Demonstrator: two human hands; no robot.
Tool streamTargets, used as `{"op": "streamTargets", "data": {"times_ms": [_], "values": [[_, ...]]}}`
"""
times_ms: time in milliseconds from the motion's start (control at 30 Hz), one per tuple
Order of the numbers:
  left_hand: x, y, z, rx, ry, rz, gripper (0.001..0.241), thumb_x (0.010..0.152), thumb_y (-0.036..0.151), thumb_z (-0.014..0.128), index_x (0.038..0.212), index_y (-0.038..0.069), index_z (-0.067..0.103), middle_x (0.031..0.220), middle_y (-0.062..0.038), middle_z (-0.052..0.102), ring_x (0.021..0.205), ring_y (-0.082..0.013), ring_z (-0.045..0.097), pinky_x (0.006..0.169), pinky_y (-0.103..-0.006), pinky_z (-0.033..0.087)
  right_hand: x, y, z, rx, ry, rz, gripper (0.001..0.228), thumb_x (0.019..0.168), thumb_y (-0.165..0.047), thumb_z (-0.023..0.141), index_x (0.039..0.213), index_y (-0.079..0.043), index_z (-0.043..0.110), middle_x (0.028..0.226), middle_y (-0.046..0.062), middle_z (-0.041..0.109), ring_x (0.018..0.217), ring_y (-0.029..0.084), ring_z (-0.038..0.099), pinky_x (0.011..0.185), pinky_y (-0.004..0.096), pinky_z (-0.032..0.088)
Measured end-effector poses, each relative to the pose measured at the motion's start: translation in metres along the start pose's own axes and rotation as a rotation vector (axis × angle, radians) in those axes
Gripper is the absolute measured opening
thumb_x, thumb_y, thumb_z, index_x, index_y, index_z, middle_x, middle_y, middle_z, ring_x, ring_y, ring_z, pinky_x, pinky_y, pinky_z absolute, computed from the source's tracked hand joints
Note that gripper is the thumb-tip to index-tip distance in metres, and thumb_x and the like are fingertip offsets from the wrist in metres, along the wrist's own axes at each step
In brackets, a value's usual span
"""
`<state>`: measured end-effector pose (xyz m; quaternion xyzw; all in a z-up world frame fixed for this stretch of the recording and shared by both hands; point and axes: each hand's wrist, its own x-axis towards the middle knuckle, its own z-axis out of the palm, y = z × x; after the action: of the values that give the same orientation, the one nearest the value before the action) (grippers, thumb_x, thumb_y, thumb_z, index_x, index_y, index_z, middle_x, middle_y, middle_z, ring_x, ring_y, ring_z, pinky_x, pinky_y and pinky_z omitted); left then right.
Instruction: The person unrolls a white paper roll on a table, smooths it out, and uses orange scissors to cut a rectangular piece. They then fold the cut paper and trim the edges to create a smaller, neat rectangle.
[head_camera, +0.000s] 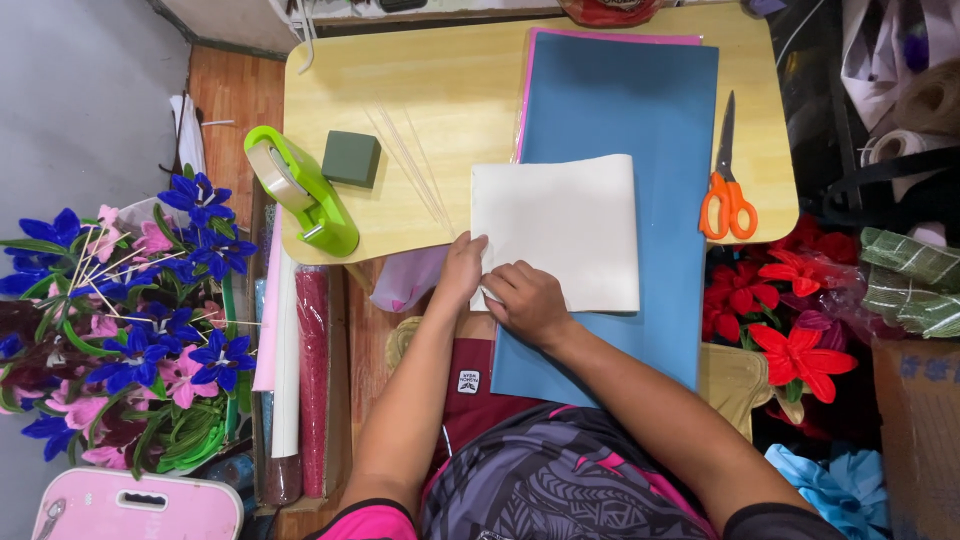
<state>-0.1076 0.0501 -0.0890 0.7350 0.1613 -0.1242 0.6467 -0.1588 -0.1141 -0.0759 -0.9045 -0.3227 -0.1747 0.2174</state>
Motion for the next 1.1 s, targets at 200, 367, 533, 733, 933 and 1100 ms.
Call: {"op": "streamTargets", "data": {"times_ms": [200,367,533,733,933,1100], "values": [[-0.009,0.006,0.009,-0.035,-0.010,0.007,0.039,0.101,0.024,0.052,0.125,-0.003,0.067,0.110,-0.018,0.069,0.111,-0.0264,0.061,0.103,-0.0484,0.045,-0.010,0.008,0.017,-0.010,-0.028,-0.001,0.024,0.096,-0.040,0.065,0.109,-0.020,0.068,0.094,0.000,0.061,0.083,0.018,0.064,0.067,0.029,0.054],[-0.010,0.017,0.009,0.007,-0.038,0.016,0.041,0.101,0.021,0.051,0.131,-0.003,0.064,0.120,-0.022,0.069,0.120,-0.0301,0.061,0.107,-0.0513,0.045,0.000,0.004,-0.018,0.070,0.042,-0.026,0.042,0.094,-0.051,0.064,0.114,-0.015,0.069,0.100,0.004,0.064,0.090,0.026,0.066,0.072,0.038,0.055],[-0.035,0.074,0.010,0.109,-0.019,0.035,0.045,0.104,0.025,0.048,0.139,0.000,0.060,0.130,-0.022,0.066,0.130,-0.0320,0.057,0.111,-0.0523,0.043,0.005,0.047,-0.060,-0.098,0.203,0.034,0.044,0.092,-0.043,0.070,0.122,-0.012,0.066,0.113,0.010,0.064,0.108,0.032,0.063,0.087,0.047,0.052],[-0.001,0.105,0.019,0.252,0.032,0.139,0.056,0.104,0.030,0.042,0.145,-0.009,0.048,0.142,-0.036,0.053,0.140,-0.0481,0.044,0.119,-0.0592,0.032,0.023,0.084,-0.102,-0.067,-0.297,0.631,0.076,0.106,-0.047,0.046,0.161,0.003,0.028,0.170,0.025,0.020,0.159,0.039,0.013,0.124,0.064,-0.001],[0.063,0.083,0.022,0.411,0.095,0.204,0.048,0.102,0.027,0.041,0.131,-0.008,0.057,0.126,-0.035,0.062,0.131,-0.0499,0.053,0.111,-0.0611,0.040,0.043,0.115,-0.092,-0.082,-0.435,0.718,0.084,0.108,-0.059,0.030,0.164,0.002,0.015,0.173,0.024,0.004,0.161,0.035,-0.001,0.121,0.065,-0.015],[0.088,0.059,0.021,0.531,0.101,0.221,0.042,0.102,0.025,0.040,0.121,-0.008,0.057,0.109,-0.038,0.066,0.113,-0.0569,0.061,0.091,-0.0659,0.051,0.038,0.127,-0.073,-0.134,-0.551,0.730,0.094,0.103,-0.073,0.018,0.164,-0.001,0.009,0.172,0.021,-0.003,0.160,0.034,-0.007,0.120,0.067,-0.017]]}}
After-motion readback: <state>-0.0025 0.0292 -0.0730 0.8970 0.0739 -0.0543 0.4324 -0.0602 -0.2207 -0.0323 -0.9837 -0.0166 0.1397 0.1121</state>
